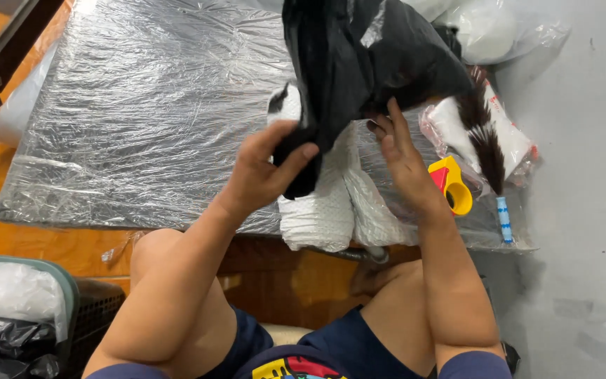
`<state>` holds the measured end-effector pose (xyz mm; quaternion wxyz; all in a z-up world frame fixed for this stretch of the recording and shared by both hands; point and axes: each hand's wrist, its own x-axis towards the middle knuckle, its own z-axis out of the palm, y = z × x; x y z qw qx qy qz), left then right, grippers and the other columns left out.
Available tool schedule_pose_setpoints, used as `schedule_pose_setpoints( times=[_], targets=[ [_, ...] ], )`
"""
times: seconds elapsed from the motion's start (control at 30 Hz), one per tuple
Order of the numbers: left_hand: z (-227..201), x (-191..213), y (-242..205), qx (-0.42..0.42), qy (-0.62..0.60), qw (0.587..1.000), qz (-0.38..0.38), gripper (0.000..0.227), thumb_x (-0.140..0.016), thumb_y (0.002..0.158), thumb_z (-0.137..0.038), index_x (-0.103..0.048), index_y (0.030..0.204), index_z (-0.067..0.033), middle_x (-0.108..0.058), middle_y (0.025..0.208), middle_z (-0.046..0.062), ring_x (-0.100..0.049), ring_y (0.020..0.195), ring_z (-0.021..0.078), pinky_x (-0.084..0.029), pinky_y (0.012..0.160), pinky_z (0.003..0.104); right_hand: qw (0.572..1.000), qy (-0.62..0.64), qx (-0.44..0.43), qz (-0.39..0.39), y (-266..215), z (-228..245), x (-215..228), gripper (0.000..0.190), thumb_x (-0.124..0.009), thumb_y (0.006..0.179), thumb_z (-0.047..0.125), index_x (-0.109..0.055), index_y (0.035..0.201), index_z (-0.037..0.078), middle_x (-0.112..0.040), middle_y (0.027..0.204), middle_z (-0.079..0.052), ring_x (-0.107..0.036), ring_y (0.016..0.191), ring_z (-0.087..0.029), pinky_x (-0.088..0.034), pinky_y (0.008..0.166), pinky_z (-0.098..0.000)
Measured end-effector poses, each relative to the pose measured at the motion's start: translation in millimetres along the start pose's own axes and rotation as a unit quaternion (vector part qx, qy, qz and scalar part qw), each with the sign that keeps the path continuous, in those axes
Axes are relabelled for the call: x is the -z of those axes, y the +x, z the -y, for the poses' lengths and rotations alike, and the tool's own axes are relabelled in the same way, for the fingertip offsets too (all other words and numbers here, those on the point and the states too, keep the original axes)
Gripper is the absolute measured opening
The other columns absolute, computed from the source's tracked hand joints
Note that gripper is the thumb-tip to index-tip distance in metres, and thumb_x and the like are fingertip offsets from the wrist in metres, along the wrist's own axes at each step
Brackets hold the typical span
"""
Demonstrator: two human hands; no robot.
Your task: The person is seen bunching up a long piece of white foam or batting, wrapping it tightly in plastic film, and then using a tape dispenser to secure the package.
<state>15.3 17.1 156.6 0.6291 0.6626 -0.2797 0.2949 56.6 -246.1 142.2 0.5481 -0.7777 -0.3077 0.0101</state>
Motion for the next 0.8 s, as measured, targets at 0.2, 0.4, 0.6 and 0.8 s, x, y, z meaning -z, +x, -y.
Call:
schedule_pose_setpoints(
  times=[0.2, 0.4, 0.6, 0.8],
  targets=[
    [-36.2, -15.5, -13.6, -0.206, 0.114, 0.950, 0.204, 0.024, -0.058, 0.102, -0.008, -0.070, 0.123, -0.0106, -0.061, 0.076, 0.015, -0.065, 0.066, 0.0348, -0.055, 0.059, 0.043, 0.998, 0.054, -0.020, 0.011, 3.2, -51.1, 13.2, 0.078, -0.033, 0.102, 0.058, -0.005, 0.161, 0.015, -0.028, 0.161, -0.025, -0.031, 0.148, -0.045, -0.021, 0.117, -0.0616],
    [-25.4, -21.6, -23.3, -0.250, 0.202, 0.914, 0.248, 0.032, -0.058, 0.102, -0.016, -0.064, 0.133, -0.0157, -0.055, 0.068, 0.004, -0.063, 0.062, 0.0249, -0.054, 0.058, 0.034, 0.997, -0.025, -0.064, -0.016, 12.9, -81.6, 17.9, 0.075, -0.046, 0.092, 0.046, -0.020, 0.152, 0.010, -0.039, 0.146, -0.028, -0.041, 0.137, -0.048, -0.031, 0.107, -0.0609],
    [-17.6, -25.0, -24.4, -0.237, 0.234, 0.911, 0.243, 0.030, -0.059, 0.100, -0.017, -0.065, 0.129, -0.0110, -0.060, 0.069, 0.005, -0.066, 0.063, 0.0262, -0.054, 0.057, 0.037, 0.987, -0.104, -0.115, -0.050, 14.0, -105.4, 24.3, 0.073, -0.060, 0.082, 0.035, -0.035, 0.144, 0.004, -0.050, 0.131, -0.030, -0.050, 0.125, -0.050, -0.040, 0.097, -0.0603],
    [57.6, -0.8, -13.1, -0.133, 0.412, 0.886, 0.166, 0.033, -0.069, 0.087, -0.022, -0.068, 0.120, -0.0225, -0.066, 0.073, -0.001, -0.070, 0.066, 0.0254, -0.053, 0.056, 0.039, 0.967, -0.177, -0.166, -0.078, 7.3, -116.7, 22.1, 0.071, -0.074, 0.072, 0.024, -0.050, 0.135, -0.001, -0.062, 0.117, -0.033, -0.060, 0.114, -0.052, -0.050, 0.087, -0.0597]
  ],
)
